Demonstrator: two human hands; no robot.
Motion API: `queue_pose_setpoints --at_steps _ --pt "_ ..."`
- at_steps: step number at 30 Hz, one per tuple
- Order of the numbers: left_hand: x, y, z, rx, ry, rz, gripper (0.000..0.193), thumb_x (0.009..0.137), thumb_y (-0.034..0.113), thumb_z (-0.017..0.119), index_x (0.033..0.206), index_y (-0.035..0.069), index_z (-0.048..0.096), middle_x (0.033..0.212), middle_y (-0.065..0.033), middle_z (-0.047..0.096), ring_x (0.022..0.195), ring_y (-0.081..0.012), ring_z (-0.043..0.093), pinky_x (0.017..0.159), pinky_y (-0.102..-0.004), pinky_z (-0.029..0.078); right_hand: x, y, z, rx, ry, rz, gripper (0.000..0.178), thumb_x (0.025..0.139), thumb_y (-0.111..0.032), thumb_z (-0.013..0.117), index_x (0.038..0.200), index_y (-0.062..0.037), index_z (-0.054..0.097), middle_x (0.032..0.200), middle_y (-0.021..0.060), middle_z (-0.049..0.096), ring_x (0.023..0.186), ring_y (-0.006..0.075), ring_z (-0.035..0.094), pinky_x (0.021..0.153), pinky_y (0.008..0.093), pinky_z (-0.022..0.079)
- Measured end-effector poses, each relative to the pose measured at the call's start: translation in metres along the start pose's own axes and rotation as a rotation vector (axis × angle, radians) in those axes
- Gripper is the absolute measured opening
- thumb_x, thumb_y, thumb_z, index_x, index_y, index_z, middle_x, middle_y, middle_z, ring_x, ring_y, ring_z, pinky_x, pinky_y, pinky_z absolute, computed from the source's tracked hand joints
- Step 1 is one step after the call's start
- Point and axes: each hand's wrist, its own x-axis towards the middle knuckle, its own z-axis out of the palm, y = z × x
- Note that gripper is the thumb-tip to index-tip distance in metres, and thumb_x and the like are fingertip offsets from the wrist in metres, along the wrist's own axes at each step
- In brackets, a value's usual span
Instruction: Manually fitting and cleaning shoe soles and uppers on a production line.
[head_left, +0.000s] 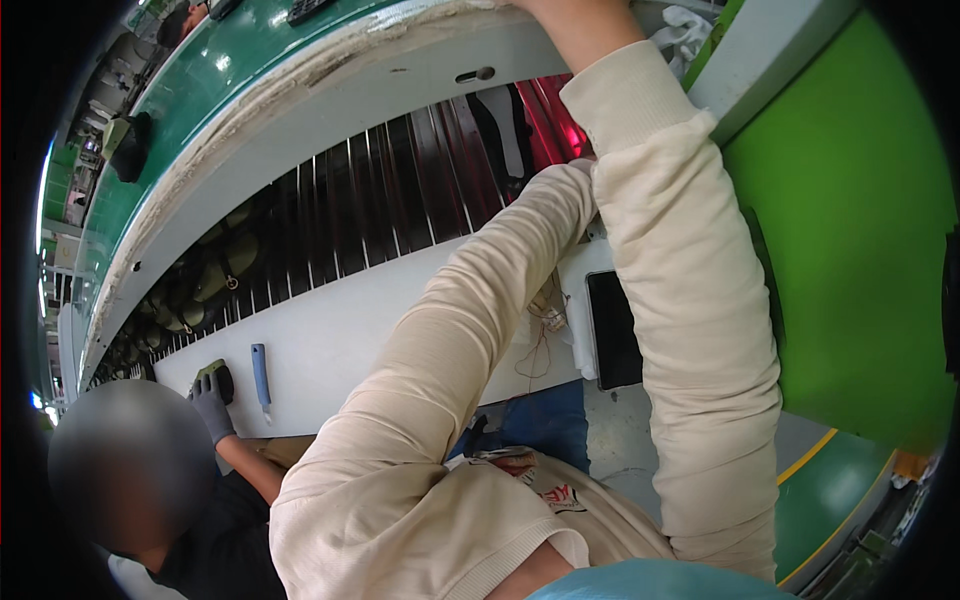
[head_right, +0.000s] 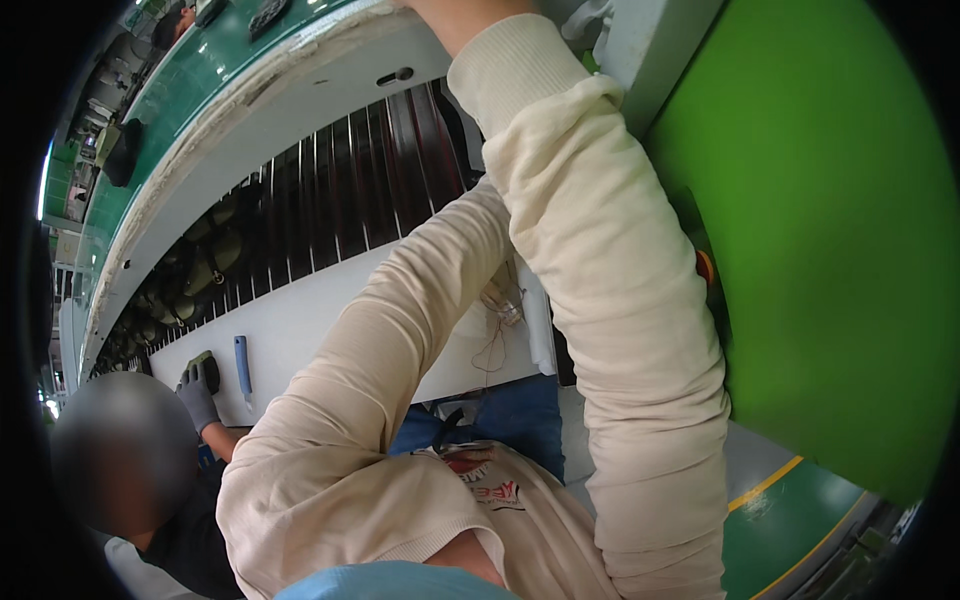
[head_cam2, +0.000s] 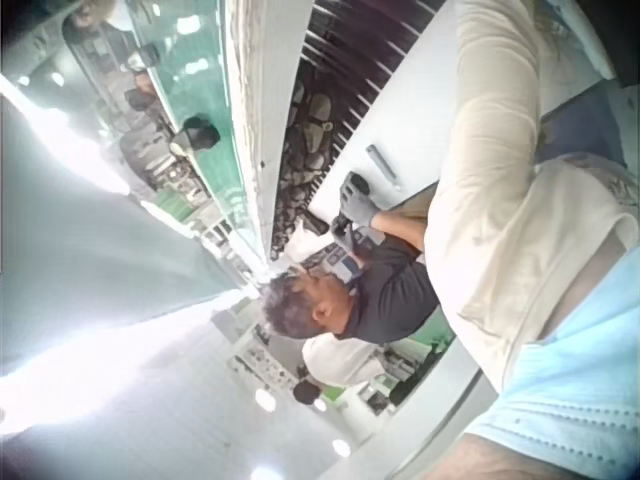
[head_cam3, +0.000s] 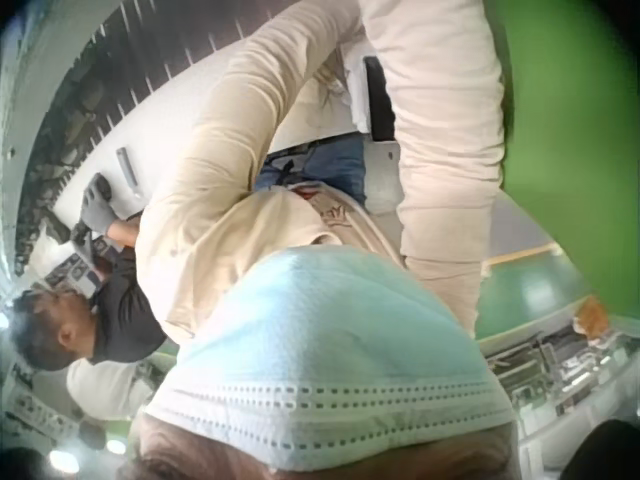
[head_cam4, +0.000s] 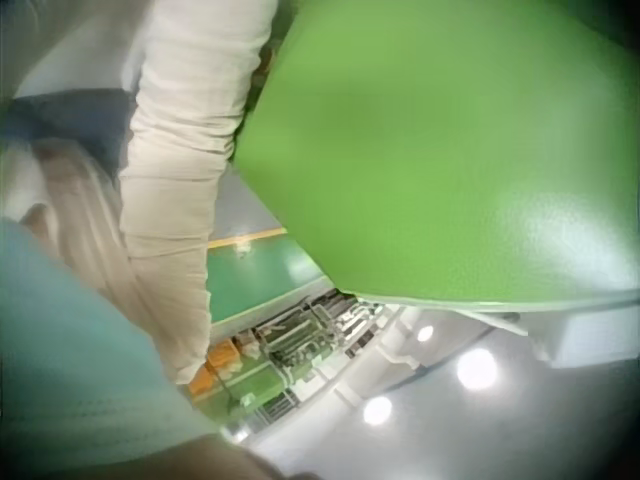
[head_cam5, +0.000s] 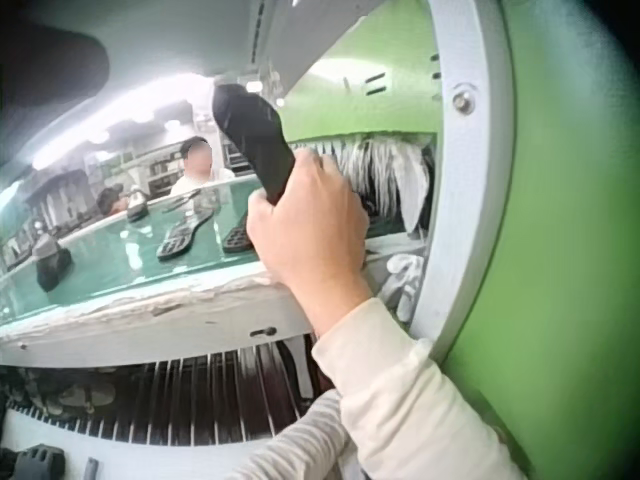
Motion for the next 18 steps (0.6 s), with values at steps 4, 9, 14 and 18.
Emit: queue_pose_setpoints --at_steps 4,9,14,18 --pt "0.005 -0.01 -0.003 -0.042 0.061 -0.04 0.038 0.085 0.028 0.081 0.114 0.005 0.074 0.112 -0.0197 0.077 0.102 -0.0351 0.075 0.092 -0.0432 0.059 -0.002 0.0 0.005 -0.005 0.059 -0.023 0.039 0.088 -0.021 0.074 0.116 0.0055 0.067 0.111 0.0266 0.072 0.104 0.0461 0.072 0.093 0.0528 0.059" --pt "-0.024 -0.06 -0.082 -0.076 0.129 -0.058 0.038 0.084 0.028 0.082 0.112 0.004 0.074 0.112 -0.0194 0.077 0.104 -0.0329 0.076 0.093 -0.0418 0.059 -0.005 -0.002 -0.007 -0.008 -0.035 0.025 0.036 0.087 -0.021 0.075 0.112 0.0047 0.069 0.108 0.0257 0.073 0.103 0.0456 0.072 0.094 0.0524 0.058" --pt "-0.146 0.001 -0.195 -0.159 0.247 -0.131 0.011 0.082 0.001 0.072 0.087 0.003 0.062 0.125 -0.0148 0.079 0.114 -0.0162 0.069 0.101 -0.0341 0.052 -0.005 0.011 0.001 0.009 -0.008 0.034 0.034 0.087 -0.023 0.074 0.108 0.0032 0.071 0.109 0.0262 0.074 0.104 0.0456 0.072 0.093 0.0532 0.058" --pt "-0.238 0.075 -0.296 0.143 0.043 0.156 0.016 0.076 0.001 0.072 0.079 0.003 0.056 0.138 -0.0215 0.073 0.136 -0.0421 0.065 0.114 -0.0482 0.048 -0.011 -0.009 -0.003 -0.043 -0.05 0.036 0.034 0.087 -0.026 0.072 0.108 0.0002 0.072 0.107 0.0248 0.076 0.102 0.0458 0.073 0.091 0.0544 0.058"
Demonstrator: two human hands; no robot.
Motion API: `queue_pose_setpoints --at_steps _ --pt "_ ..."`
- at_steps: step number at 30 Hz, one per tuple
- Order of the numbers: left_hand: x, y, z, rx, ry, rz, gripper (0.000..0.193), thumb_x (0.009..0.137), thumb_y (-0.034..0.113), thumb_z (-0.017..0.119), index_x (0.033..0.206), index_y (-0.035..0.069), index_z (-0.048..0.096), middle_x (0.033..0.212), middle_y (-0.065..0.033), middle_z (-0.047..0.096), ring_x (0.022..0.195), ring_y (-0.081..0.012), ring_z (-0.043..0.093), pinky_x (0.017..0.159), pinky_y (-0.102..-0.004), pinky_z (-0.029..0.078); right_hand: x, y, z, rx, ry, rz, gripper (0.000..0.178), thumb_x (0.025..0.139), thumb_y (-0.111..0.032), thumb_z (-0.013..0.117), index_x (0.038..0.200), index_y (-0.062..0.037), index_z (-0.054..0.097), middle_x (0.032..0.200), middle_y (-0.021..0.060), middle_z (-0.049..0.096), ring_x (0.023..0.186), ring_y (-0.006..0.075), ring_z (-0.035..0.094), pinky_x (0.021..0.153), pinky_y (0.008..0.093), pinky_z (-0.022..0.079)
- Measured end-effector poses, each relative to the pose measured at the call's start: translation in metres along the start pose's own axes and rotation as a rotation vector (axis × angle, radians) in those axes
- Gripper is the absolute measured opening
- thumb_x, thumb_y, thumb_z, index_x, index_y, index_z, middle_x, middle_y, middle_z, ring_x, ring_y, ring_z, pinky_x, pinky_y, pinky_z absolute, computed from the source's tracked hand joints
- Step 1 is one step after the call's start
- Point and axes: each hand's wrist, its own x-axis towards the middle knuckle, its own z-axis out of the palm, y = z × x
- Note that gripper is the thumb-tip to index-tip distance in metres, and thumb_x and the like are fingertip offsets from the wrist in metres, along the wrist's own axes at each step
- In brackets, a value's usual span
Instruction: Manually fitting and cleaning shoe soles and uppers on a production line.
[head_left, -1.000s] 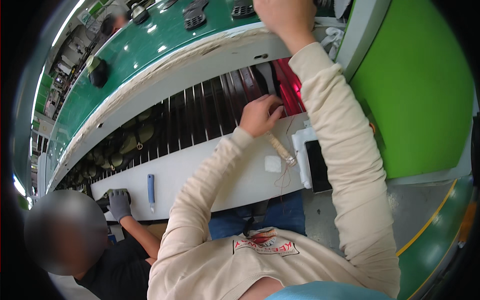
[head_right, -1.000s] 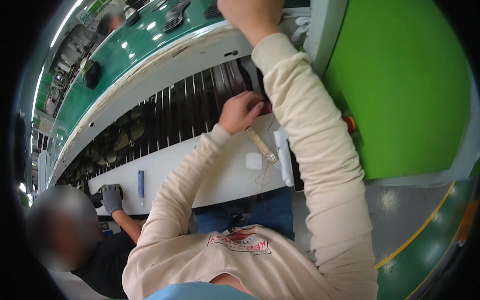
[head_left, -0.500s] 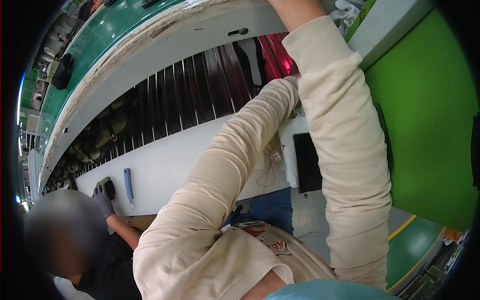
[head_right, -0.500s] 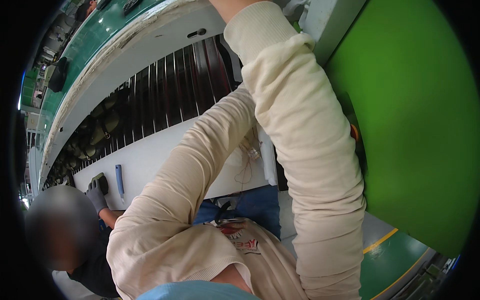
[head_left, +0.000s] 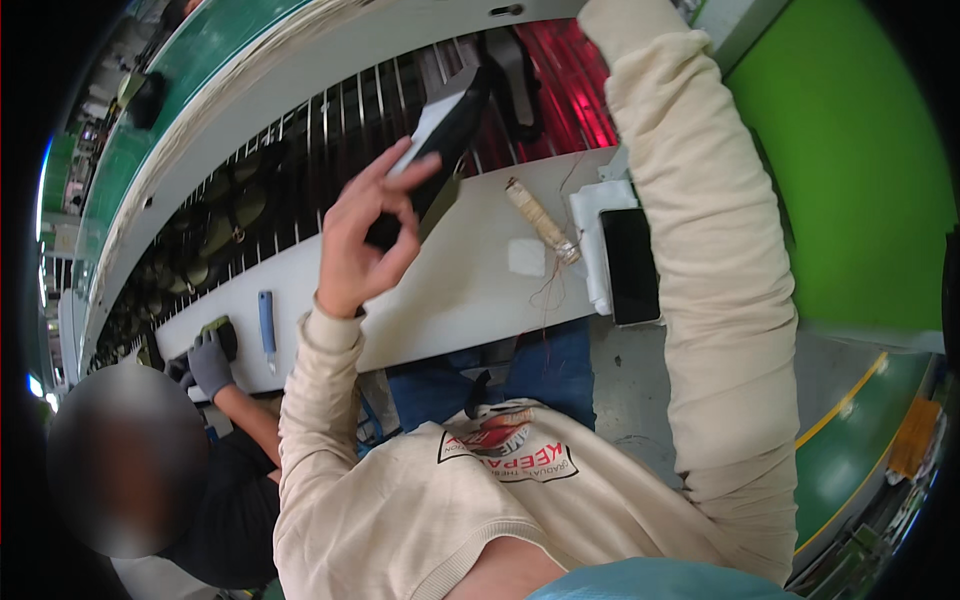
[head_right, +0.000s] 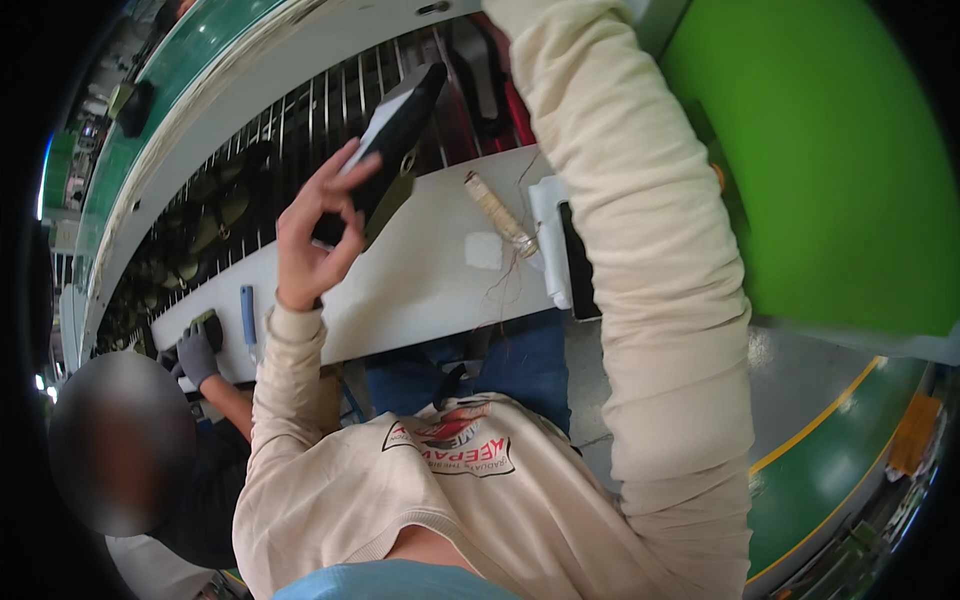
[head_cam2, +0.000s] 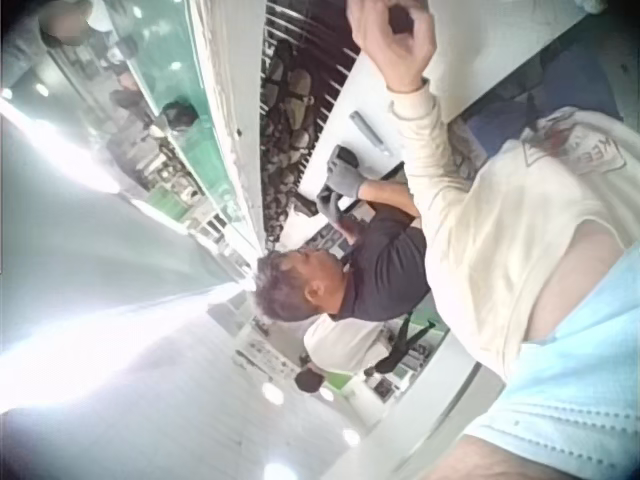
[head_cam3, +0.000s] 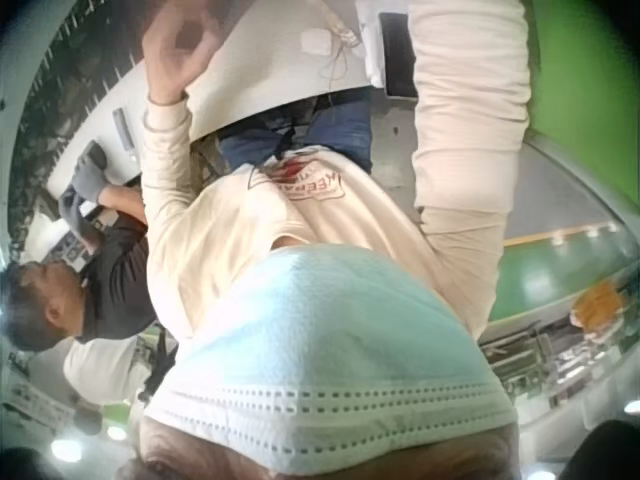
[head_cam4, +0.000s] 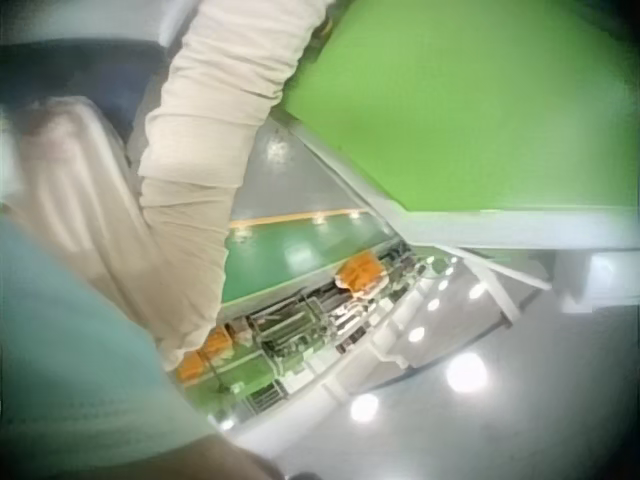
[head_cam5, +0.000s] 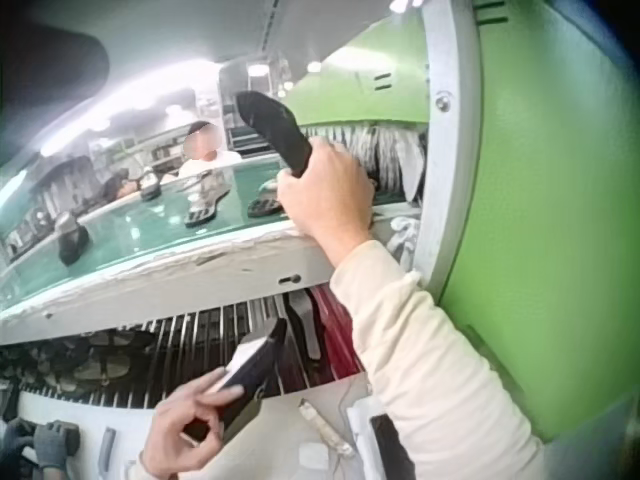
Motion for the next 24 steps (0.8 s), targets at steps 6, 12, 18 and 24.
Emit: queue_pose_setpoints --at_steps 6,12,18,24 --pt "-0.042 0.008 -0.032 0.557 0.127 -0.202 0.069 0.079 0.026 0.087 0.139 0.002 0.061 0.15 -0.0249 0.06 0.141 -0.0474 0.054 0.116 -0.0503 0.045 0.001 0.006 0.008 -0.156 -0.049 -0.027 0.031 0.087 -0.033 0.072 0.103 -0.0057 0.073 0.104 0.0226 0.076 0.101 0.0451 0.072 0.088 0.0548 0.057" --pt "-0.107 -0.071 -0.033 -0.08 0.084 -0.829 0.077 0.082 0.036 0.091 0.139 -0.006 0.06 0.124 -0.023 0.073 0.11 -0.0302 0.072 0.097 -0.0375 0.057 -0.005 0.004 0.015 -0.124 -0.08 -0.086 0.031 0.087 -0.034 0.071 0.103 -0.0076 0.073 0.103 0.0227 0.076 0.101 0.0453 0.071 0.086 0.0543 0.056" --pt "-0.083 0.009 -0.064 -0.344 0.41 -0.606 0.042 0.091 0.026 0.088 0.115 -0.003 0.071 0.095 -0.0042 0.075 0.084 -0.0103 0.067 0.076 -0.0271 0.055 0.0 0.018 0.024 -0.057 -0.015 -0.101 0.037 0.091 -0.039 0.072 0.11 -0.0067 0.074 0.104 0.0228 0.076 0.102 0.0447 0.071 0.086 0.0526 0.055" --pt "-0.089 0.06 -0.057 -0.326 0.523 -0.344 0.039 0.093 0.017 0.086 0.126 0.0 0.071 0.105 -0.0058 0.078 0.094 -0.0122 0.071 0.086 -0.0269 0.056 0.024 0.052 0.034 0.403 0.127 -0.241 0.039 0.103 -0.035 0.071 0.125 -0.0033 0.073 0.099 0.0111 0.08 0.088 0.0259 0.077 0.079 0.0389 0.058"
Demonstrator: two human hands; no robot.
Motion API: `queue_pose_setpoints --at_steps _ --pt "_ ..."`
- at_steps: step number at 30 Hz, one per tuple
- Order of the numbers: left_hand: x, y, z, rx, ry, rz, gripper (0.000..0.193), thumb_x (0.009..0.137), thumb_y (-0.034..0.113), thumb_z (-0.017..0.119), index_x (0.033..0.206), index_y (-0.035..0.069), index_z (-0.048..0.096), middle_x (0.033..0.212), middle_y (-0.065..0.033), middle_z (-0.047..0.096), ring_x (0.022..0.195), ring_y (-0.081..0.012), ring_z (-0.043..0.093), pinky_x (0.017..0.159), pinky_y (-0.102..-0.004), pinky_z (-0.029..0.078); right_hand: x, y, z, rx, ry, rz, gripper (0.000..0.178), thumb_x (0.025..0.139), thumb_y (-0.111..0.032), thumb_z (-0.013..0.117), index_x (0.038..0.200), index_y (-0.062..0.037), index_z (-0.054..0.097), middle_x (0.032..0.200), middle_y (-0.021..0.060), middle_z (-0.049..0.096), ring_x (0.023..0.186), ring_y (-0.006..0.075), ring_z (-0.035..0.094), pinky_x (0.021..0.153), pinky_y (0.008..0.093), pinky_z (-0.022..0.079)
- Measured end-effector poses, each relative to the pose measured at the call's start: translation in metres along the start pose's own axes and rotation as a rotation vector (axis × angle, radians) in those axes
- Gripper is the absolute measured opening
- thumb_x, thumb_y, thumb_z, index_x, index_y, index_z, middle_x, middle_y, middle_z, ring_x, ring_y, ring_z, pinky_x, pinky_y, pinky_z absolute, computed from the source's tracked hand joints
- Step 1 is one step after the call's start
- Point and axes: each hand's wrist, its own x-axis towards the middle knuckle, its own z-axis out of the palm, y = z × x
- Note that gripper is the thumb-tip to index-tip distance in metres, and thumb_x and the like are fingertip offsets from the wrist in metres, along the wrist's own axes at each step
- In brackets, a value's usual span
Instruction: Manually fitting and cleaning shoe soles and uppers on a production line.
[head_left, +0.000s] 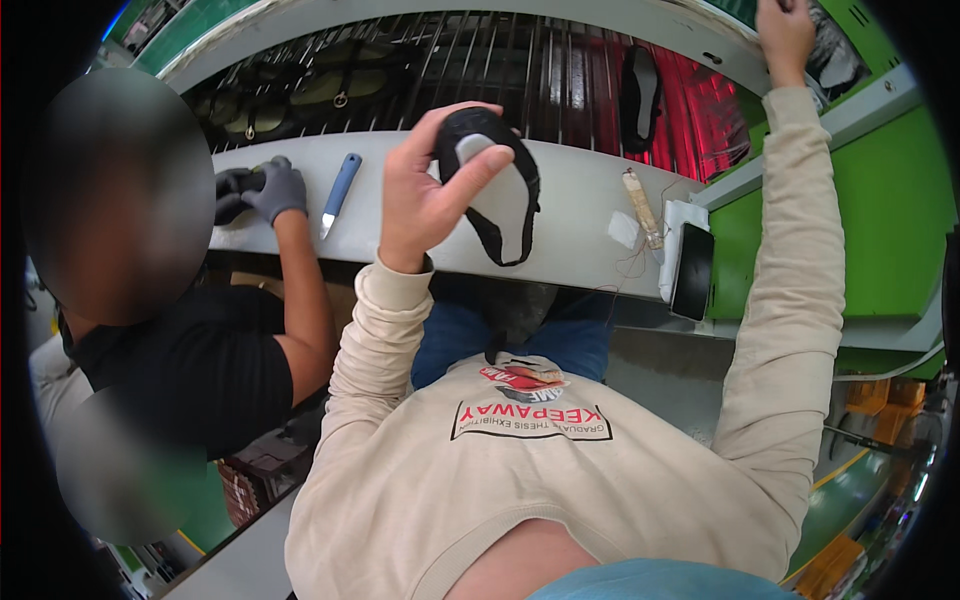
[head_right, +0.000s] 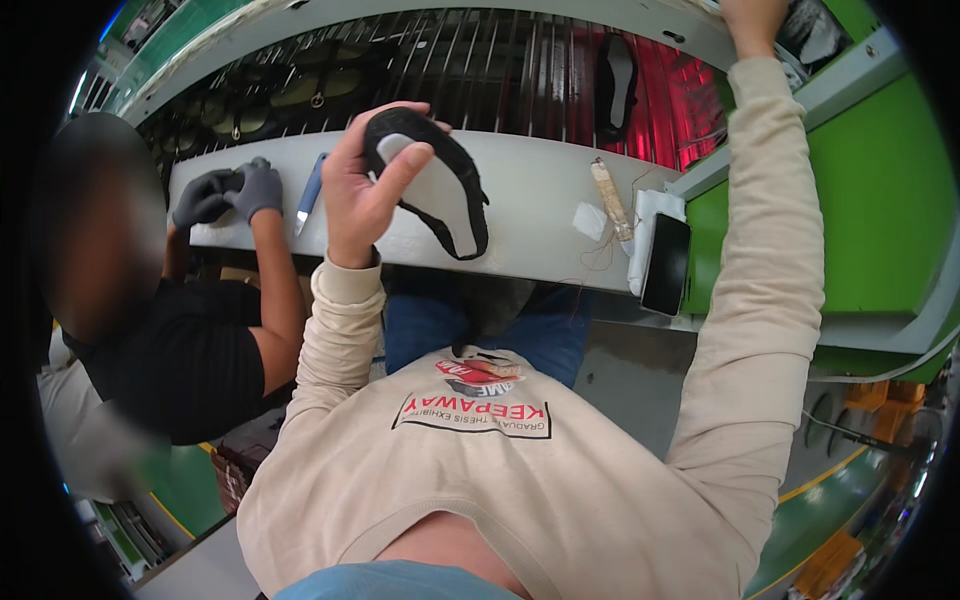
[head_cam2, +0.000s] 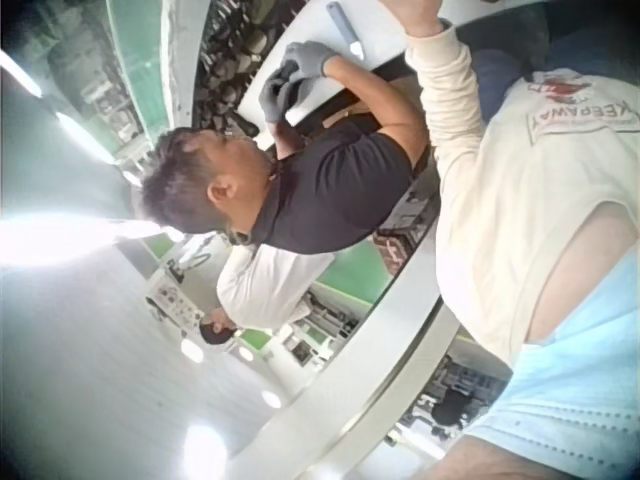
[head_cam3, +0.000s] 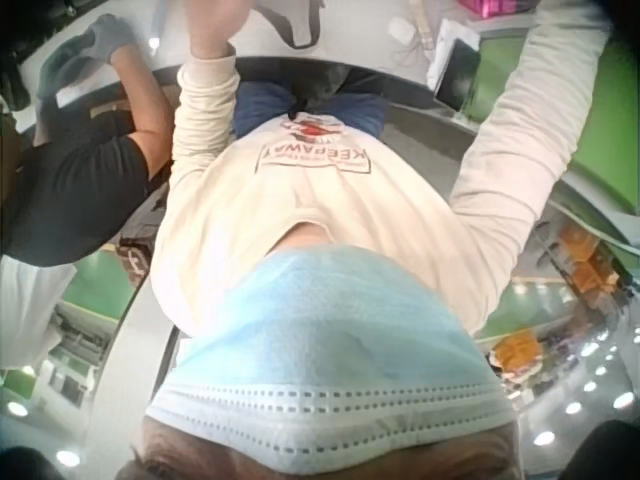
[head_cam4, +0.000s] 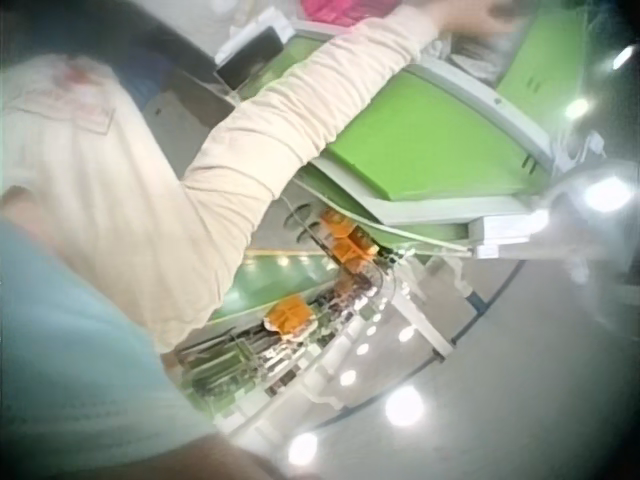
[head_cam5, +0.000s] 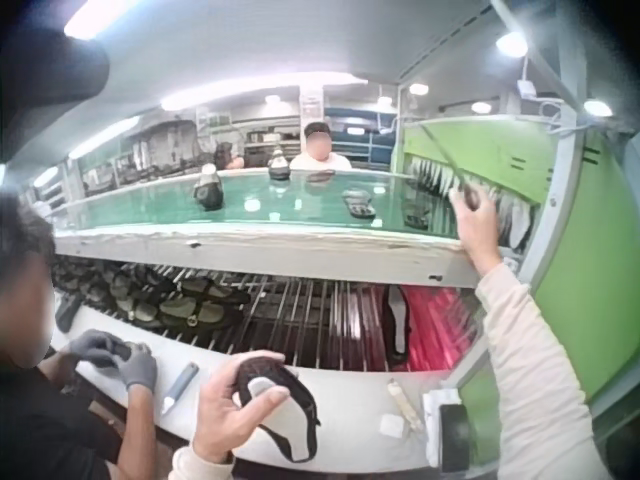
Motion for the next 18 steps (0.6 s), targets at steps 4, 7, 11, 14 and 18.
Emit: queue_pose_setpoints --at_steps 4,7,11,14,18 --pt "-0.007 0.006 0.007 -0.126 0.02 -0.008 0.04 0.095 0.016 0.084 0.128 0.0 0.069 0.108 -0.0085 0.08 0.098 -0.0143 0.073 0.088 -0.0283 0.058 -0.033 -0.117 -0.024 0.348 -0.085 0.718 0.024 0.107 -0.03 0.067 0.116 -0.0077 0.072 0.089 0.0039 0.073 0.067 0.0125 0.064 0.059 0.0268 0.053" --pt "-0.007 0.009 0.004 -0.119 -0.025 0.01 0.04 0.098 0.015 0.081 0.131 -0.002 0.066 0.111 -0.0127 0.079 0.103 -0.0191 0.075 0.093 -0.0321 0.059 -0.085 -0.19 -0.045 0.676 -0.291 0.831 0.032 0.109 -0.032 0.065 0.121 -0.0022 0.064 0.096 0.0098 0.068 0.074 0.0159 0.063 0.064 0.029 0.052" --pt "-0.01 0.012 0.003 -0.147 -0.061 0.037 0.039 0.103 0.017 0.073 0.135 -0.004 0.063 0.114 -0.0177 0.078 0.108 -0.0252 0.076 0.097 -0.0374 0.06 -0.181 -0.227 -0.078 0.856 -0.499 0.909 0.036 0.113 -0.029 0.057 0.124 0.0047 0.063 0.103 0.0162 0.075 0.082 0.0204 0.074 0.076 0.0338 0.059" --pt "-0.008 0.018 0.009 -0.247 -0.025 0.034 0.034 0.104 0.017 0.071 0.131 -0.003 0.066 0.113 -0.015 0.079 0.105 -0.0205 0.075 0.093 -0.033 0.059 -0.237 -0.253 -0.09 0.903 -0.44 1.036 0.031 0.113 -0.027 0.058 0.124 0.0026 0.064 0.1 0.0143 0.075 0.082 0.0194 0.074 0.076 0.0338 0.06" --pt "-0.008 0.024 0.011 -0.399 -0.022 -0.059 0.033 0.109 0.02 0.062 0.133 -0.003 0.065 0.114 -0.0165 0.078 0.108 -0.0232 0.076 0.096 -0.035 0.059 -0.267 -0.278 -0.094 1.026 -0.49 1.111 0.026 0.113 -0.021 0.061 0.124 0.0008 0.067 0.1 0.0124 0.076 0.082 0.0181 0.073 0.078 0.0324 0.06"
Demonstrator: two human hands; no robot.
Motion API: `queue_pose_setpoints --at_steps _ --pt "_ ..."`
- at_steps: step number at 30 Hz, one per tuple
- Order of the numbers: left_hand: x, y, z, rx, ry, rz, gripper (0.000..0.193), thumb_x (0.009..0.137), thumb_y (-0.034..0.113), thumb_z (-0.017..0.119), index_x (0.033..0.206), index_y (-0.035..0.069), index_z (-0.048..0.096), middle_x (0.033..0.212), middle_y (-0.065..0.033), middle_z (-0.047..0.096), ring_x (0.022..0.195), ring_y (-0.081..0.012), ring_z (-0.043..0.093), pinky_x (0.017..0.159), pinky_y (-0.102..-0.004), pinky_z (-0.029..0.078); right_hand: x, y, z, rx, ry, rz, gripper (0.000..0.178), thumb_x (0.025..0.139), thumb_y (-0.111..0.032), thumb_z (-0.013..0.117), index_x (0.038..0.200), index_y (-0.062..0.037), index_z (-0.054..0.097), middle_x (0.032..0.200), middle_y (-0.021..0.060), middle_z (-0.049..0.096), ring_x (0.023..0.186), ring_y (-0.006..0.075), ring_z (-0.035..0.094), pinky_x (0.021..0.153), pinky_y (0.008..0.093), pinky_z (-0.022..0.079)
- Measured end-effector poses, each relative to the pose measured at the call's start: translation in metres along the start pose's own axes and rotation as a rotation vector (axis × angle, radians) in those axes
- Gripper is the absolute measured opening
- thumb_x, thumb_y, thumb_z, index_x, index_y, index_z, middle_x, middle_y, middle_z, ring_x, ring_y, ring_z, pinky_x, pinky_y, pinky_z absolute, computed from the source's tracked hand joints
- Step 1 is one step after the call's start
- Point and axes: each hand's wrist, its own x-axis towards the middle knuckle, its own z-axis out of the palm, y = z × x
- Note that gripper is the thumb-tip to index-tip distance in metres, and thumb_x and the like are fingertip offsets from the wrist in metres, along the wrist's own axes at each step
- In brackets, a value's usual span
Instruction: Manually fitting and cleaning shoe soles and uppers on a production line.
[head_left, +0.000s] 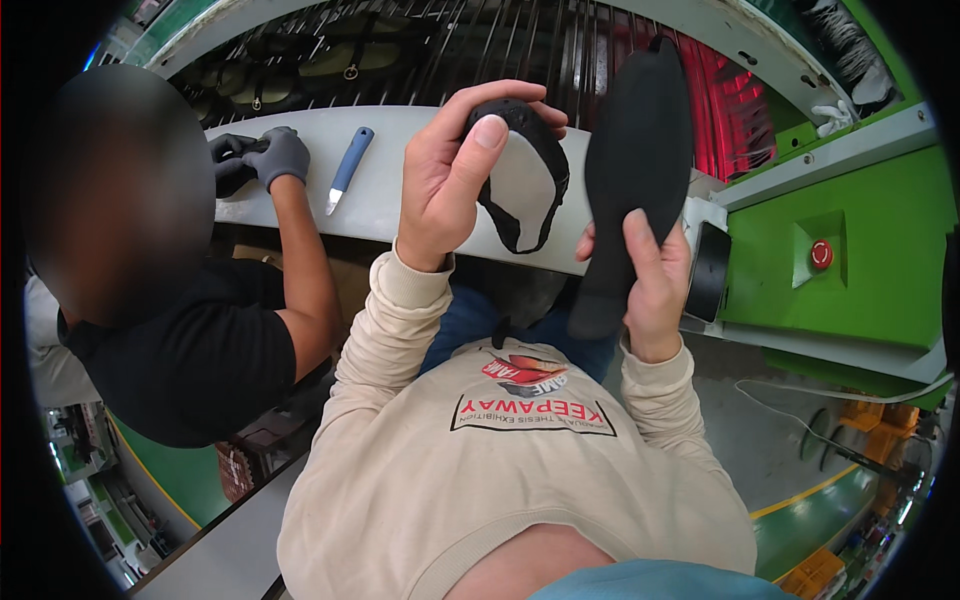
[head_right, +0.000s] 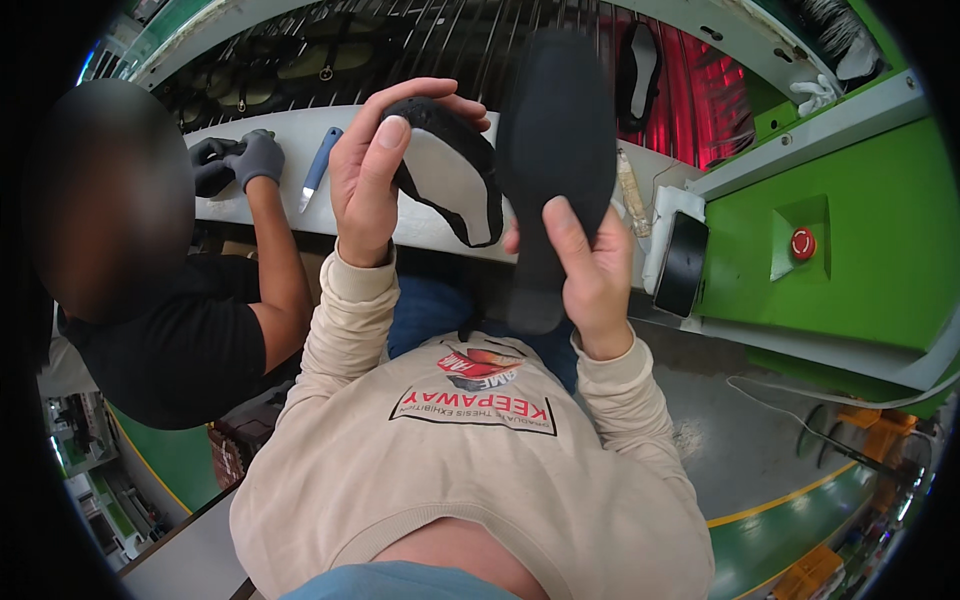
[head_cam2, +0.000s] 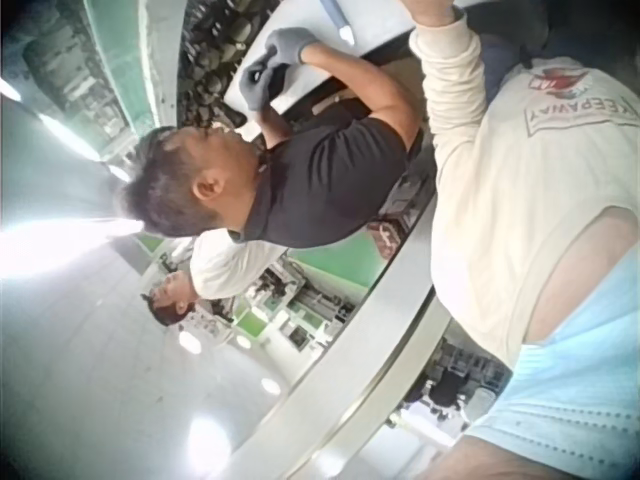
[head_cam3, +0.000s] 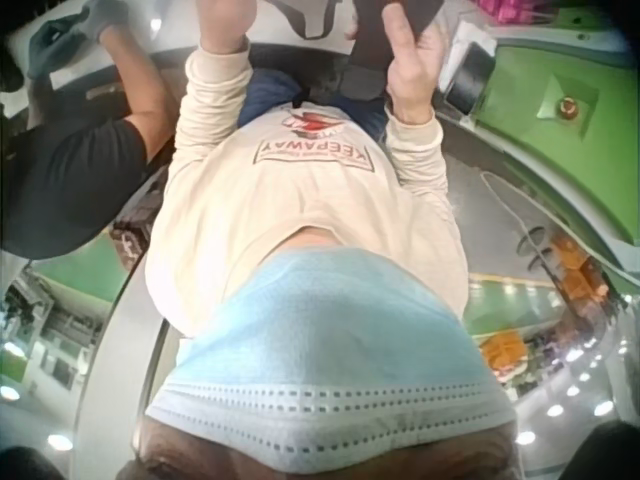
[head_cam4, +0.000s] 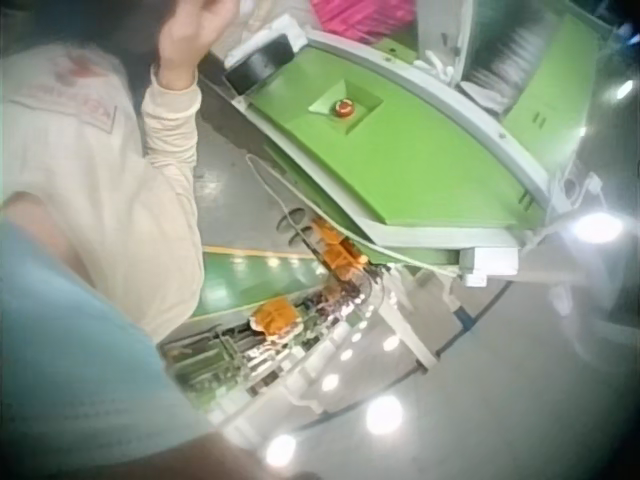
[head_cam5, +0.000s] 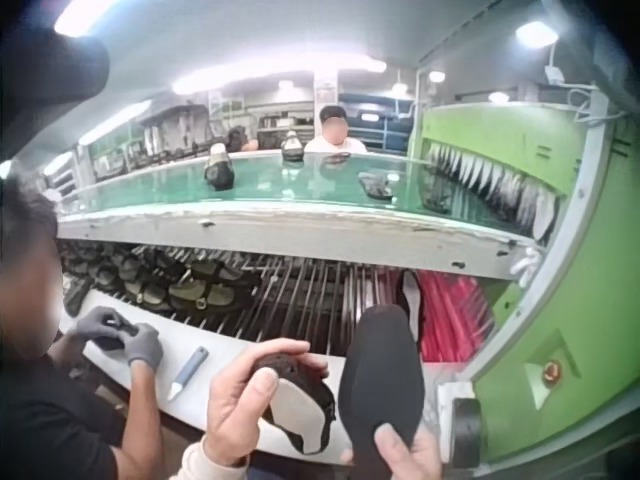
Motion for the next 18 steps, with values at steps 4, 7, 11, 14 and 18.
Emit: queue_pose_setpoints --at_steps 4,7,11,14,18 --pt "0.0 -0.005 -0.005 0.266 0.0 0.115 0.034 0.111 0.02 0.058 0.136 -0.002 0.064 0.112 -0.0114 0.078 0.088 -0.0102 0.067 0.079 -0.0241 0.052 -0.009 0.016 0.001 -0.092 -0.055 0.027 0.028 0.112 -0.022 0.059 0.125 0.0016 0.068 0.106 0.0146 0.076 0.086 0.021 0.074 0.081 0.0349 0.06" --pt "0.002 -0.01 -0.01 0.347 0.014 0.133 0.032 0.112 0.02 0.058 0.134 -0.001 0.066 0.108 -0.0056 0.077 0.077 -0.0035 0.055 0.068 -0.0193 0.043 -0.007 0.023 0.013 -0.063 -0.026 -0.047 0.025 0.108 -0.015 0.069 0.126 0.0027 0.068 0.118 0.0087 0.076 0.102 0.0112 0.069 0.089 0.0262 0.054" --pt "0.01 -0.017 -0.016 0.266 0.027 0.098 0.033 0.113 0.024 0.057 0.13 -0.001 0.069 0.108 -0.0038 0.075 0.086 -0.0058 0.061 0.076 -0.0206 0.047 -0.003 0.031 0.02 -0.095 -0.048 -0.112 0.025 0.105 -0.015 0.076 0.121 0.0019 0.067 0.107 0.0004 0.071 0.094 0.0055 0.06 0.085 0.0226 0.05" --pt "0.014 -0.018 -0.016 0.228 0.014 0.029 0.047 0.116 0.035 0.046 0.131 -0.003 0.068 0.114 -0.0096 0.075 0.103 -0.0141 0.07 0.093 -0.0273 0.053 -0.001 0.036 0.021 -0.076 -0.035 -0.092 0.025 0.105 -0.017 0.076 0.119 0.0016 0.068 0.105 -0.0005 0.07 0.091 0.0045 0.059 0.081 0.0213 0.049" --pt "0.018 -0.022 -0.019 0.027 0.029 -0.032 0.073 0.117 0.05 0.023 0.135 -0.008 0.065 0.117 -0.0142 0.076 0.108 -0.0197 0.072 0.098 -0.0319 0.056 0.003 0.04 0.019 -0.068 -0.032 -0.059 0.025 0.106 -0.02 0.075 0.118 0.001 0.069 0.103 -0.0014 0.069 0.089 0.0035 0.058 0.078 0.02 0.047"
